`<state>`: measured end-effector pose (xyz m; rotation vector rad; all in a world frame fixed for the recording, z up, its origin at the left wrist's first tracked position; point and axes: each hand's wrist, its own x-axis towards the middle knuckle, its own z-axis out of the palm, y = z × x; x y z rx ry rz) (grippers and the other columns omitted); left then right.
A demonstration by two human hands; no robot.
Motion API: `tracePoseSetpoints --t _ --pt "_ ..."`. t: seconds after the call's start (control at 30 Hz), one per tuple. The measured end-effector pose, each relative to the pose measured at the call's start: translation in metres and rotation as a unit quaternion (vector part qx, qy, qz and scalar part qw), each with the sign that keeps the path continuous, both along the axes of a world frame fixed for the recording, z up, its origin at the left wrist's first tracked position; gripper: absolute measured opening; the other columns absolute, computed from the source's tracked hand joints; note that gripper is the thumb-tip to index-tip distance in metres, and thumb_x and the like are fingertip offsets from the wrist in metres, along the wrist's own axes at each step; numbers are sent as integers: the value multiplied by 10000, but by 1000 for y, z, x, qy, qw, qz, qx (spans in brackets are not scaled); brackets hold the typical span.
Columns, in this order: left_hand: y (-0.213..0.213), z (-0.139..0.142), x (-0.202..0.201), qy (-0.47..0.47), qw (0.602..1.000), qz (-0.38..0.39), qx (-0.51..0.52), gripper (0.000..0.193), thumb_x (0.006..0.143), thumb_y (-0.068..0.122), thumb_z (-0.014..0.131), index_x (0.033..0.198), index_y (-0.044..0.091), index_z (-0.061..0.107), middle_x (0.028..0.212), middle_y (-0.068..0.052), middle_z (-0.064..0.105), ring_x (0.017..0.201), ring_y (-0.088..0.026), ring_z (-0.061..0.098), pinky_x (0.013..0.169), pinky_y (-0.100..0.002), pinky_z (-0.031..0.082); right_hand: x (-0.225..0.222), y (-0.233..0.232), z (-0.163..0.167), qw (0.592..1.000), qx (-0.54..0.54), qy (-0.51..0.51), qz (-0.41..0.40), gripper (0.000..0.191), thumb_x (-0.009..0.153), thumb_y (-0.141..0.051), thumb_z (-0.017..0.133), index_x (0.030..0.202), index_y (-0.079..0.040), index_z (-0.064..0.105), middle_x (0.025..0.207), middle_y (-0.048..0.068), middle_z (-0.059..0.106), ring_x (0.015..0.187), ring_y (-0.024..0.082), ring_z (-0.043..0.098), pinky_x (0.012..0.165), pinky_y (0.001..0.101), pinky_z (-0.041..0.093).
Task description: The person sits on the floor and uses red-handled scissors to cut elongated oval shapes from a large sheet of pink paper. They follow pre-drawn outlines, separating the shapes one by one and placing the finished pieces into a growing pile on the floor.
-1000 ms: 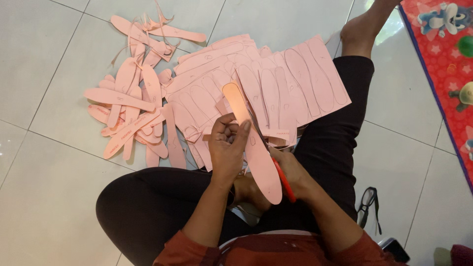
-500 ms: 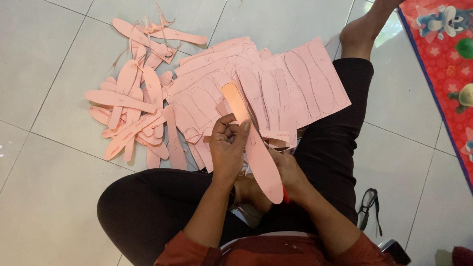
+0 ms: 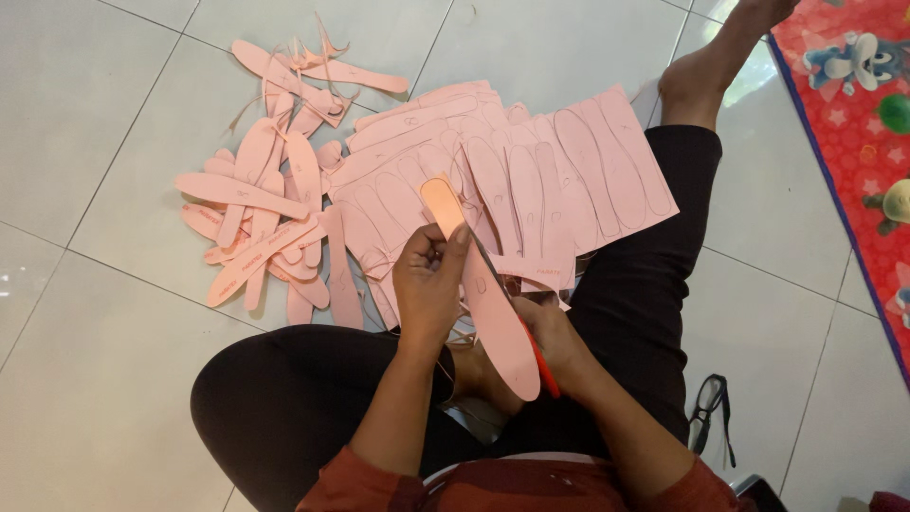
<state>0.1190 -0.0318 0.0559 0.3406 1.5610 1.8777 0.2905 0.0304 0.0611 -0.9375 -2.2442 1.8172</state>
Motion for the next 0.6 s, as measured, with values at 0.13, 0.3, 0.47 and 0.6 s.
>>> tracePoseSetpoints --t 0.13,0.3,0.47,0.6 --pt "-3 7 1 3 1000 0 -20 322 971 207 710 1221 6 687 823 20 625 698 -35 546 611 -191 477 -3 1 -1 996 -8 -84 5 458 844 -327 674 1186 -22 665 885 140 780 801 209 749 774 333 572" --pt "-1 9 15 -65 998 -13 3 469 992 231 644 1386 -21 606 1006 49 751 860 10 662 752 -150 551 -1 4 -14 1000 7 -13 5 458 897 -333 657 1225 -13 642 1005 175 763 949 268 727 839 359 546" --pt "-1 4 24 10 999 -42 -17 438 979 177 708 1367 -19 656 786 20 633 653 -28 526 557 -195 443 -2 10 -15 999 15 -42 -1 662 832 -323 641 1427 -76 486 1051 193 736 936 304 739 805 365 552" --pt "0 3 33 -4 997 -70 27 409 974 167 700 1345 -3 664 765 38 637 665 -17 547 588 -189 475 -1 10 -8 999 16 -40 -14 615 847 -310 633 1391 -59 495 1055 183 732 936 299 732 802 367 556"
